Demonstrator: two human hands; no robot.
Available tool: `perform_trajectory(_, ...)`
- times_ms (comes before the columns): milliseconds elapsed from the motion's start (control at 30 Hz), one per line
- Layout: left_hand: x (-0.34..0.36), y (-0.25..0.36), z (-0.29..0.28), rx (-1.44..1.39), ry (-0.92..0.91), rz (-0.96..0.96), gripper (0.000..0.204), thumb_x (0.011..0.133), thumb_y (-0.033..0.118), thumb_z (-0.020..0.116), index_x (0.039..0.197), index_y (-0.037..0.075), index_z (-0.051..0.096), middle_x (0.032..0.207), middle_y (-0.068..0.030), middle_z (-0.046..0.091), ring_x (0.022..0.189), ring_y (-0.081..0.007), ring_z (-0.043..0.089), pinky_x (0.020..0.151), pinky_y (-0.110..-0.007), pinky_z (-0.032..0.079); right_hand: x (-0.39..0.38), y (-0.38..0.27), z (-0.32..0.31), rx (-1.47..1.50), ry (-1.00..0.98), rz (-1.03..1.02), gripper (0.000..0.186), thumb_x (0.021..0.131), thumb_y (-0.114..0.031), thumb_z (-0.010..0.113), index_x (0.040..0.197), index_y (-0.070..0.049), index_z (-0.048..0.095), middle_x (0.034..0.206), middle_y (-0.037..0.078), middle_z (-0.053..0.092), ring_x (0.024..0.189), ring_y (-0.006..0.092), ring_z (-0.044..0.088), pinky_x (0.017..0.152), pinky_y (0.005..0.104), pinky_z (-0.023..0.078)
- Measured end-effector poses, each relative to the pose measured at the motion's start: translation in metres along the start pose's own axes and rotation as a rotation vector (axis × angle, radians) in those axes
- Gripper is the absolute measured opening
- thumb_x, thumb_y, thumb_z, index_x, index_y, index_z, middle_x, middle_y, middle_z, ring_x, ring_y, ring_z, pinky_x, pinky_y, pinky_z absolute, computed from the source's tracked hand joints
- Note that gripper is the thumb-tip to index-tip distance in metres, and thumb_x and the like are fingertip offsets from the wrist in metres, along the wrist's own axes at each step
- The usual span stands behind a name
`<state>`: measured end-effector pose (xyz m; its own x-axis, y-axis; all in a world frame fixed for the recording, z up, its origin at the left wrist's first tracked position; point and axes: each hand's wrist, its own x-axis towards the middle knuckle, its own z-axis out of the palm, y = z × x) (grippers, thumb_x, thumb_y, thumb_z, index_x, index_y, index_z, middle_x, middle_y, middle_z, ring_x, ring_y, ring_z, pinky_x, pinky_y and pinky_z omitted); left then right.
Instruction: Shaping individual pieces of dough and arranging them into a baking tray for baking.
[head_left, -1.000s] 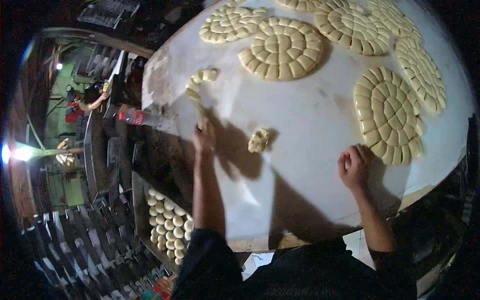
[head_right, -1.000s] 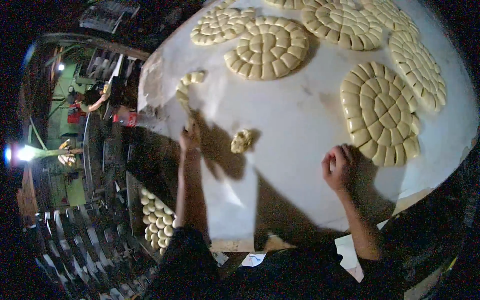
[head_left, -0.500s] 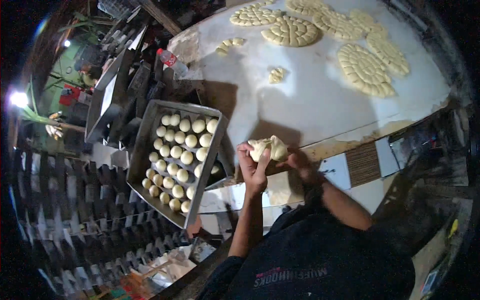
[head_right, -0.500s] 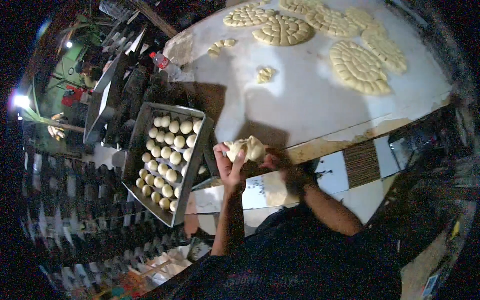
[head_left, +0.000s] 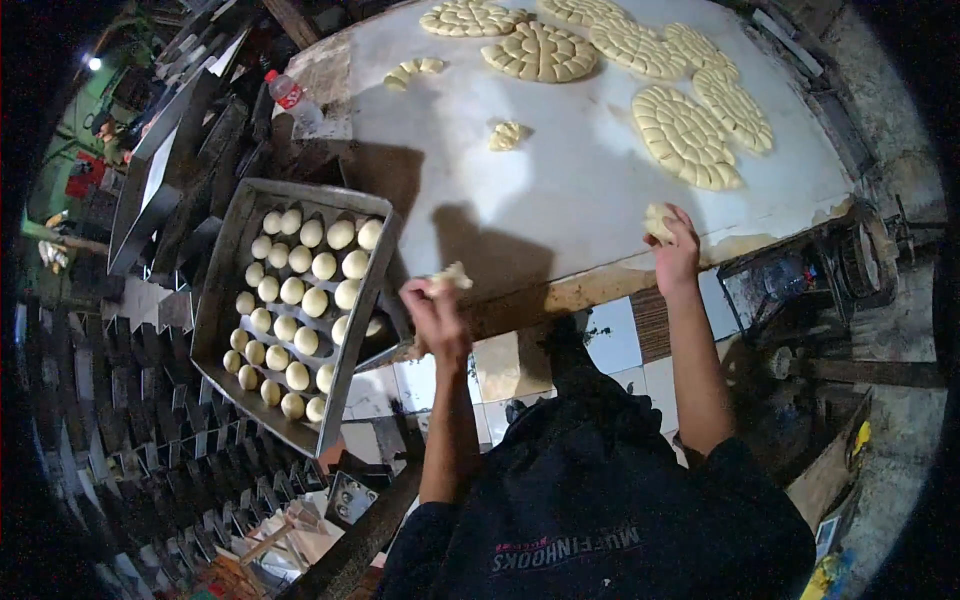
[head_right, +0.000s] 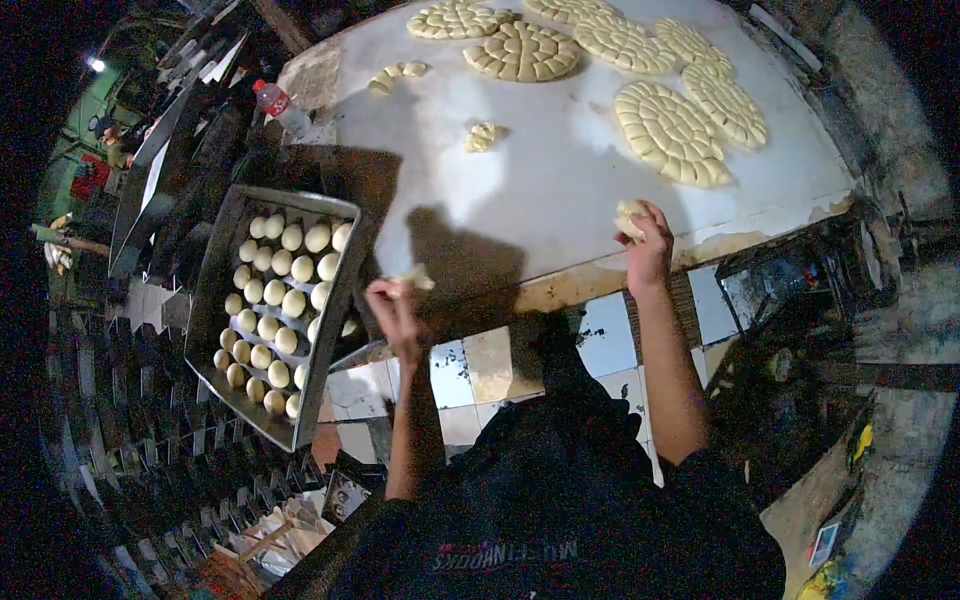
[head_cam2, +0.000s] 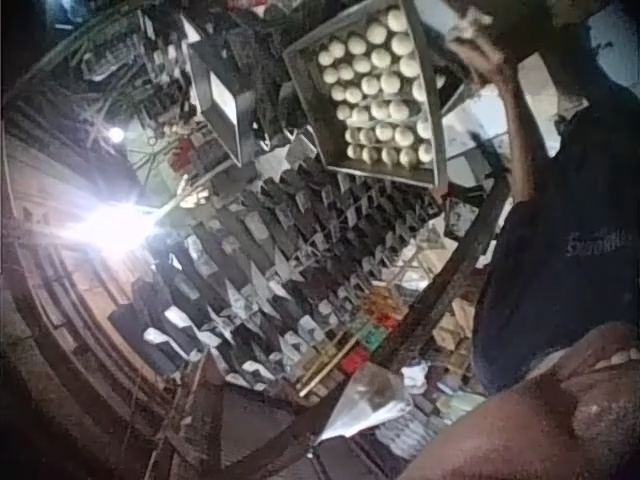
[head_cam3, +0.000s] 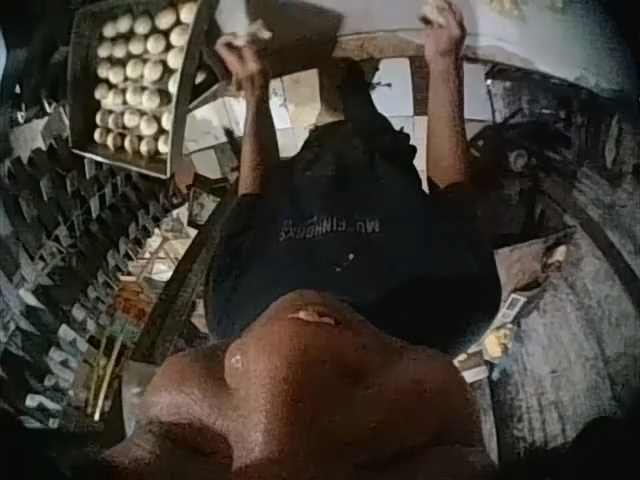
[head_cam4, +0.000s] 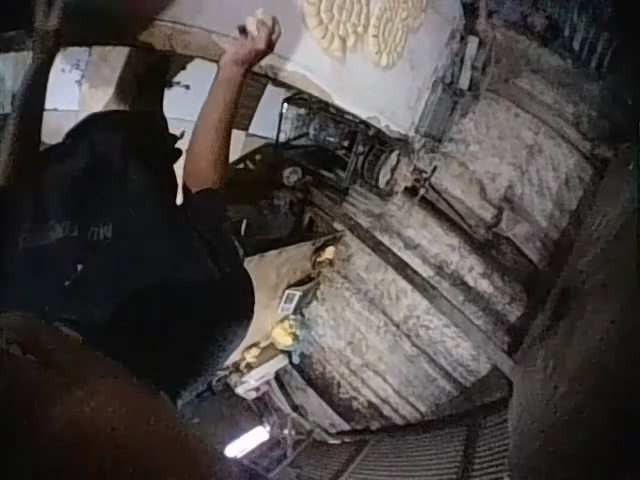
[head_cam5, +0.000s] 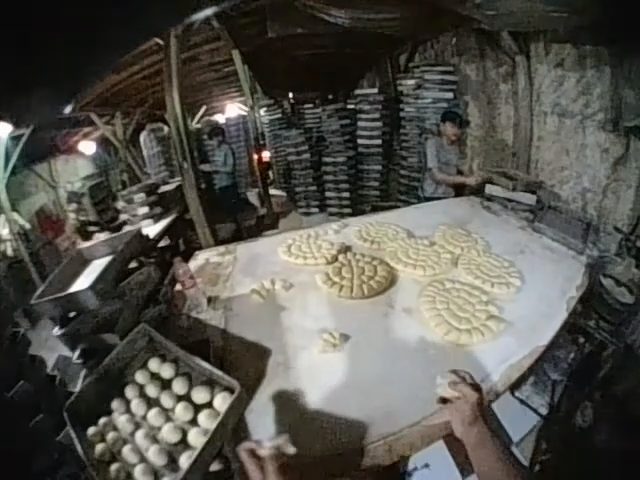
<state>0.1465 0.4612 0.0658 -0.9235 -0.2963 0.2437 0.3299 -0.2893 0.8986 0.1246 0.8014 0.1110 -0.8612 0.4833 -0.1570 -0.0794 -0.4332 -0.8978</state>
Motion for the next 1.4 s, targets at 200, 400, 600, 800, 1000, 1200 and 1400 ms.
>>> perform_trajectory(200, 0.079, -0.05, 0.022, 1.214, -0.389, 0.38, 0.036, 0.085, 0.028, 0.061, 0.107, 0.0, 0.057, 0.099, -0.0149, 0.056, 0.097, -0.032, 0.053, 0.083, -0.045, 0.045, 0.109, 0.044, -0.07, -1.224, -0.457, -0.686, 0.024, 0.086, -0.027, 0.062, 0.087, -0.006, 0.052, 0.086, 0.012, 0.052, 0.085, 0.0294, 0.052, 0.075, 0.0447, 0.042)
perform_trajectory(400, 0.136, -0.121, 0.101, 1.15, -0.319, 0.27, 0.03, 0.082, 0.03, 0.073, 0.088, 0.003, 0.06, 0.088, -0.0149, 0.059, 0.086, -0.0338, 0.053, 0.078, -0.045, 0.042, 0.172, 0.068, 0.01, -1.242, -0.413, -0.756, 0.02, 0.08, -0.024, 0.062, 0.082, -0.007, 0.052, 0.086, 0.013, 0.052, 0.085, 0.0345, 0.05, 0.079, 0.0487, 0.04)
perform_trajectory(600, 0.012, -0.117, 0.072, 1.048, -0.752, -0.249, 0.034, 0.09, 0.013, 0.053, 0.122, 0.005, 0.061, 0.127, -0.0179, 0.055, 0.13, -0.0371, 0.04, 0.111, -0.045, 0.032, 0.123, 0.07, -0.031, -1.284, -0.977, -0.803, 0.016, 0.073, -0.011, 0.061, 0.086, -0.003, 0.056, 0.09, 0.014, 0.056, 0.091, 0.0364, 0.055, 0.093, 0.0535, 0.045)
perform_trajectory(800, 0.15, -0.098, 0.068, 1.323, -0.406, 0.394, 0.009, 0.079, 0.013, 0.065, 0.084, 0.007, 0.062, 0.084, -0.0083, 0.06, 0.085, -0.0294, 0.055, 0.075, -0.04, 0.043, 0.224, 0.033, 0.029, -1.347, -0.672, -0.935, 0.01, 0.075, -0.013, 0.061, 0.078, -0.008, 0.053, 0.08, 0.011, 0.054, 0.079, 0.0312, 0.055, 0.065, 0.0465, 0.046)
perform_trajectory(1000, 0.095, -0.111, 0.127, 1.255, -0.411, 0.068, 0.016, 0.077, 0.009, 0.067, 0.091, 0.008, 0.062, 0.091, -0.0116, 0.06, 0.092, -0.0329, 0.054, 0.081, -0.044, 0.044, 0.172, 0.081, 0.033, -1.347, -0.794, -0.86, 0.011, 0.078, -0.017, 0.061, 0.08, -0.008, 0.055, 0.084, 0.01, 0.058, 0.084, 0.0326, 0.06, 0.067, 0.0462, 0.05)
perform_trajectory(1200, 0.073, -0.141, -0.062, 0.878, -0.125, -0.223, 0.024, 0.082, 0.016, 0.065, 0.104, 0.007, 0.062, 0.101, -0.0131, 0.063, 0.099, -0.0319, 0.058, 0.089, -0.042, 0.046, 0.214, 0.039, 0.016, -1.506, -0.771, -0.816, 0.007, 0.079, -0.007, 0.055, 0.085, -0.003, 0.054, 0.095, 0.018, 0.055, 0.091, 0.0386, 0.054, 0.079, 0.0467, 0.044)
perform_trajectory(1400, 0.16, -0.077, 0.084, 0.931, -0.634, -0.007, 0.022, 0.069, 0.009, 0.068, 0.091, 0.007, 0.064, 0.089, -0.0146, 0.063, 0.089, -0.0334, 0.06, 0.08, -0.043, 0.047, 0.2, 0.081, 0.084, -1.53, -0.232, -0.812, 0.008, 0.083, -0.009, 0.056, 0.087, -0.002, 0.055, 0.094, 0.017, 0.056, 0.089, 0.0363, 0.052, 0.079, 0.0454, 0.043)
